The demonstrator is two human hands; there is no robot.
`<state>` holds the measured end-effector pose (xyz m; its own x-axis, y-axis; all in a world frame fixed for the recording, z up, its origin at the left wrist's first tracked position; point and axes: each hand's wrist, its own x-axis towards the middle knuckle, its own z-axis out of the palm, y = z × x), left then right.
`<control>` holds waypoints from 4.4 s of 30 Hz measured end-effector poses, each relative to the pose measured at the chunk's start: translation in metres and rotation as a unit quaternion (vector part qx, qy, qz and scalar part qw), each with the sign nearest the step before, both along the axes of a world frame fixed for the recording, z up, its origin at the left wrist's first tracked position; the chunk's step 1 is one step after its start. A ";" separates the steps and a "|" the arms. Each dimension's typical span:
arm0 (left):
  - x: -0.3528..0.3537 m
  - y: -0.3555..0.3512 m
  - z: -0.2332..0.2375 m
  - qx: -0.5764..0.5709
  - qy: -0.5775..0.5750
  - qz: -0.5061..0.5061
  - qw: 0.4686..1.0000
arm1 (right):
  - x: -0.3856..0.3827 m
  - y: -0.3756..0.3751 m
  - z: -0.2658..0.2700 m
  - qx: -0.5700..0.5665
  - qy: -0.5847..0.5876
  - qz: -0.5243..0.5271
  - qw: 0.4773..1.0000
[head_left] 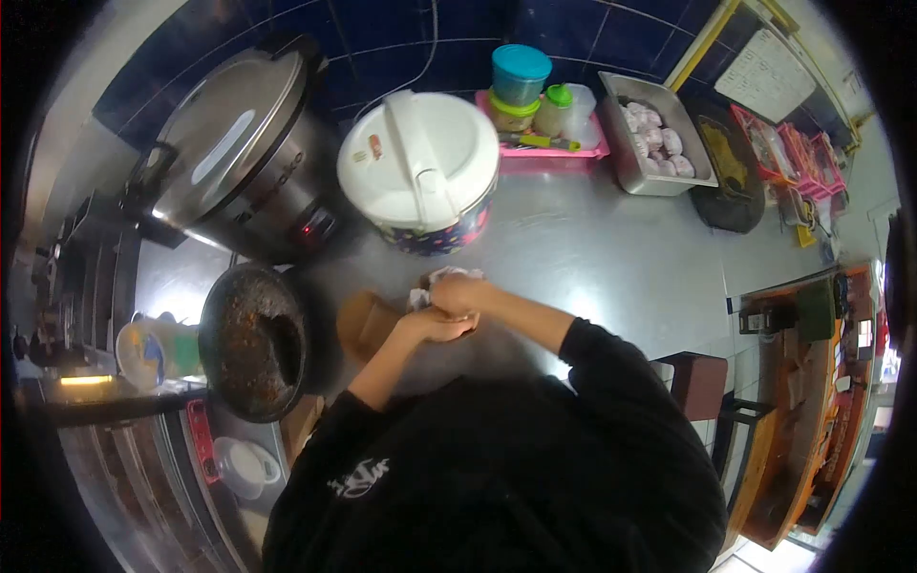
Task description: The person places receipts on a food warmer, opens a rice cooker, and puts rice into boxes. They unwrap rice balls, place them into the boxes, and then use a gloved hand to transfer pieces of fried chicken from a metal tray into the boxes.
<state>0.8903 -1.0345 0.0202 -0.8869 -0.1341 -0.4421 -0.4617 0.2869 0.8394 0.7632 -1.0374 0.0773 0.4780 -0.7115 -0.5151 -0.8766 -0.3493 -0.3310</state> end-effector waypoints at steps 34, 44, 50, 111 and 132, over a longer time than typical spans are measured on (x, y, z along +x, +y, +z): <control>-0.091 0.104 0.111 -0.481 0.038 0.533 0.695 | -0.551 -0.035 0.044 -0.474 -0.060 -0.472 0.741; -0.100 0.099 0.101 -0.462 -0.247 0.480 0.703 | -0.561 -0.093 0.036 -0.351 0.143 -0.390 0.839; -0.131 0.097 0.157 -0.465 -0.126 0.647 0.591 | -0.563 -0.127 0.007 -0.204 0.297 -0.264 0.895; -0.004 0.128 0.183 -0.234 0.222 0.802 0.503 | -0.030 0.071 0.146 -0.119 -0.451 0.093 0.880; 0.102 0.054 0.117 0.264 0.589 0.637 0.421 | 0.102 0.027 0.093 0.001 -0.636 -0.350 0.688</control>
